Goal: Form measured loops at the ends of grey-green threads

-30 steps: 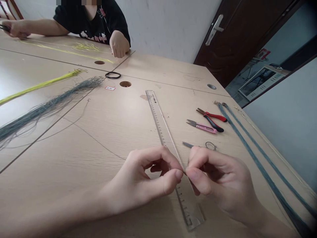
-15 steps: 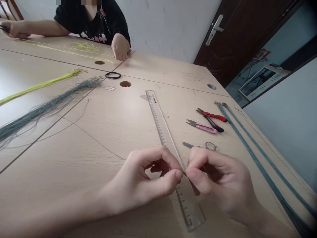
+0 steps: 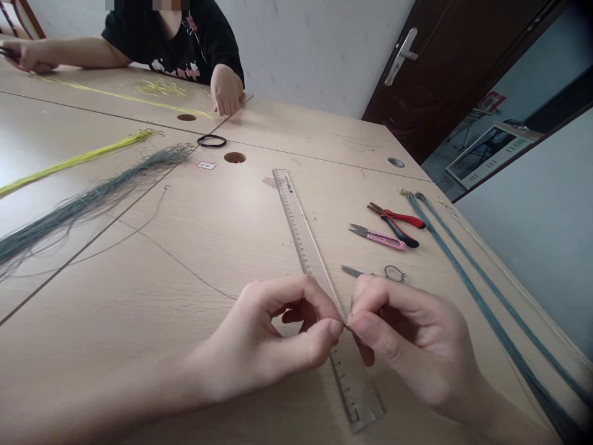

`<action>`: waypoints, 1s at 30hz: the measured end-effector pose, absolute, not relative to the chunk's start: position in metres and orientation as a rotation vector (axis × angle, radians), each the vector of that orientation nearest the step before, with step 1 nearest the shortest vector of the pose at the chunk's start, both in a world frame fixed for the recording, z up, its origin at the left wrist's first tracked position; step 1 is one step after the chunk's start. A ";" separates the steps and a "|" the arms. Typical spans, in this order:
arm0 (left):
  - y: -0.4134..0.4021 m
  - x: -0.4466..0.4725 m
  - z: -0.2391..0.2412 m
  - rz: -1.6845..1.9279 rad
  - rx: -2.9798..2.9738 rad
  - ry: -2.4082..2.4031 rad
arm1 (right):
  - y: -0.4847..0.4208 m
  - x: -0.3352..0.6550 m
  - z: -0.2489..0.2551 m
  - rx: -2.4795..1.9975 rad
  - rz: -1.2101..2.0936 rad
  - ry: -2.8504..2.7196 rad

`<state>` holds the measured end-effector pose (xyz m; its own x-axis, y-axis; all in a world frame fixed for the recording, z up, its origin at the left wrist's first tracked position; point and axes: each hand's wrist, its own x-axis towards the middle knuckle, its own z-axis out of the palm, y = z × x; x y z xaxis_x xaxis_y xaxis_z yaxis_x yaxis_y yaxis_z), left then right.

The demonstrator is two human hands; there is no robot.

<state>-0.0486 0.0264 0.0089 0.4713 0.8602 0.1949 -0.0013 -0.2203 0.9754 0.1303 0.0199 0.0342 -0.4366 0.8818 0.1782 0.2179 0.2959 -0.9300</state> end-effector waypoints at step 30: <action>-0.004 -0.035 -0.030 0.737 2.544 -0.028 | 0.093 0.152 -0.026 -1.435 0.850 -1.648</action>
